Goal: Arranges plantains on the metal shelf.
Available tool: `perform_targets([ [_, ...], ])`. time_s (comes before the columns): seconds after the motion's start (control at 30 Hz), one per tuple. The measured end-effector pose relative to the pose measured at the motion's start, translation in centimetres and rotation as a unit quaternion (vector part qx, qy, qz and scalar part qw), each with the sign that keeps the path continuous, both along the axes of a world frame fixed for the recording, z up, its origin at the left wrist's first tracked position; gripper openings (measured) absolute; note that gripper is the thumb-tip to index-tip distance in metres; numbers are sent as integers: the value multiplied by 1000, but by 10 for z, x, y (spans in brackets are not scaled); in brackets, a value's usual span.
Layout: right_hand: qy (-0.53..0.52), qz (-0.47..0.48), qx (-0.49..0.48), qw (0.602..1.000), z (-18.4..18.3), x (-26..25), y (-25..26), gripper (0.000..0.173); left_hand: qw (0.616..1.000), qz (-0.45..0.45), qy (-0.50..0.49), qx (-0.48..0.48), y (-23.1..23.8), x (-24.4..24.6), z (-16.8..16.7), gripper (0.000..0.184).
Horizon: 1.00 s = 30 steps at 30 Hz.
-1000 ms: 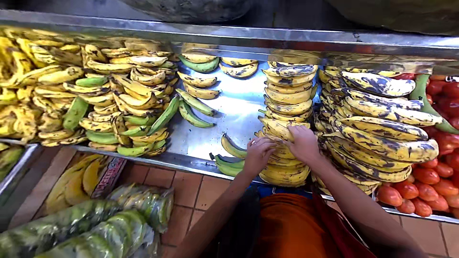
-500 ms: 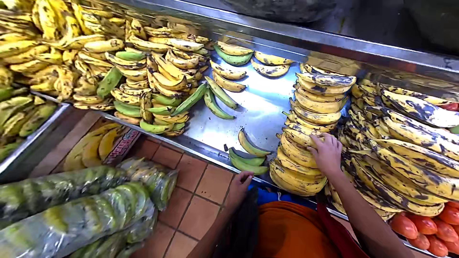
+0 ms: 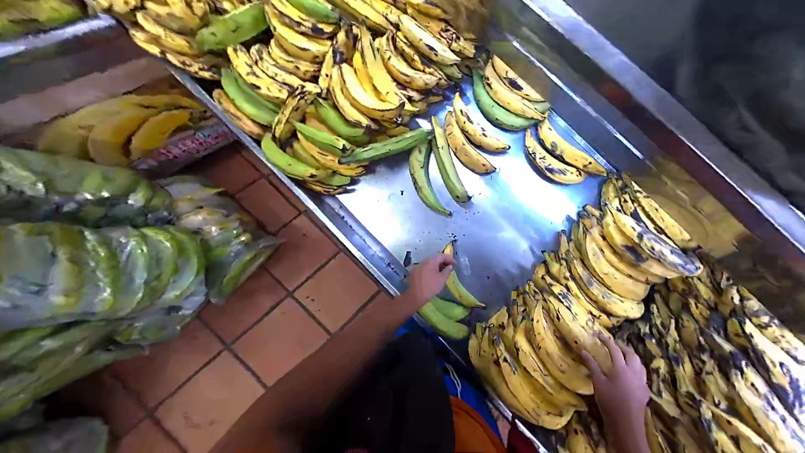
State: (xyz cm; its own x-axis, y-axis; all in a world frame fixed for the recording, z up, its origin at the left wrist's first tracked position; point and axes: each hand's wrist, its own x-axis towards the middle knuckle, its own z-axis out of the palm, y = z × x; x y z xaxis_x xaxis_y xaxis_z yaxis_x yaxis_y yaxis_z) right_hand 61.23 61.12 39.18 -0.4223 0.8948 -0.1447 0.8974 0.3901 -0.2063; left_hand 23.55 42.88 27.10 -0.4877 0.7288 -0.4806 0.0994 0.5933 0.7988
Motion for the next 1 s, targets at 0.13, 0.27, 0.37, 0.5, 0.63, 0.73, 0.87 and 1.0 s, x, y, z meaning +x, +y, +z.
perform_targets([
  [0.13,29,68,-2,997,22,-39,7,55,987,-118,73,79,96,-41,-5,26],
  [0.27,13,89,-53,995,34,-126,47,67,950,-154,249,104,185,-90,-10,48],
  [0.37,6,129,-56,990,30,-215,112,78,916,-162,352,103,229,-141,-12,72],
  [0.5,-40,156,-3,987,4,-327,206,92,877,-192,435,68,254,-220,-17,80],
  [0.63,-134,108,-33,985,24,-418,231,102,834,-259,486,42,247,-241,-14,75],
  [0.73,-149,77,-71,983,3,-428,249,116,832,-271,483,33,238,-226,-22,71],
  [0.87,-182,72,15,981,-67,-418,257,130,805,-319,500,13,247,-233,-28,71],
  [1.0,-103,41,-4,994,-103,-424,208,121,744,-401,534,-10,265,-240,-31,60],
])
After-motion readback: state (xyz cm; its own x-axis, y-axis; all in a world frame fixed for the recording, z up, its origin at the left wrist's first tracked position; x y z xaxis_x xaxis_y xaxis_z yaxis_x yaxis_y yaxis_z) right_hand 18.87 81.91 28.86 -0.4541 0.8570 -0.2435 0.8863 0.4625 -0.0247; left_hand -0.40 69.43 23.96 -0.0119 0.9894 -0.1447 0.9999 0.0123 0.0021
